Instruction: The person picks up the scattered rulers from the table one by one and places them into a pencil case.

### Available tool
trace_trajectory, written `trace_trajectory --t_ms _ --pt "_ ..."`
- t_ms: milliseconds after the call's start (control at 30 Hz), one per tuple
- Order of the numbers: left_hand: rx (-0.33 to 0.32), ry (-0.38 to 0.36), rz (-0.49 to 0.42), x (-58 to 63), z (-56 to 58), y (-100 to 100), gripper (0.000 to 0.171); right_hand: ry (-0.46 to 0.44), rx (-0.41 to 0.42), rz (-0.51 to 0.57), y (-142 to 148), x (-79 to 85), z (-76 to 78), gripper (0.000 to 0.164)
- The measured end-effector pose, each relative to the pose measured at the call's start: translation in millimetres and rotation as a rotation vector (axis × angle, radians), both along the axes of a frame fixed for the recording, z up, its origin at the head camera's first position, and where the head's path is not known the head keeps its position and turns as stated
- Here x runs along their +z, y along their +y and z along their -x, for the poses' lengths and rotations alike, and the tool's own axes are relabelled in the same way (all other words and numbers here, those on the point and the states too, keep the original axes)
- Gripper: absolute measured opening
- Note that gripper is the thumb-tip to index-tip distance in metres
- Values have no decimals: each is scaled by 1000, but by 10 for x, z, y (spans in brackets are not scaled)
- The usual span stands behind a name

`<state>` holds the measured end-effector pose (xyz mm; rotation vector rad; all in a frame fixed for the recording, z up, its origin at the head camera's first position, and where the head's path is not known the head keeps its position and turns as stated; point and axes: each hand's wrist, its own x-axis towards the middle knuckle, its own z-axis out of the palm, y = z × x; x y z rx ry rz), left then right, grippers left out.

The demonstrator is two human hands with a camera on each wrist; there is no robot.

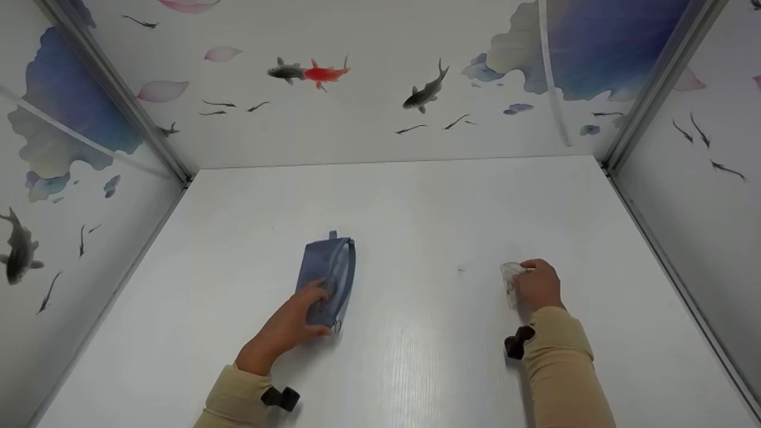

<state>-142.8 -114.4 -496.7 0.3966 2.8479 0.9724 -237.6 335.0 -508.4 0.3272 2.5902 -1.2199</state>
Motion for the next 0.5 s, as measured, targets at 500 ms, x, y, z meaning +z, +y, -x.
trace_trajectory --t_ms 500 --pt "-8 12 -2 3 0 -5 57 31 4 99 -205 44 30 56"
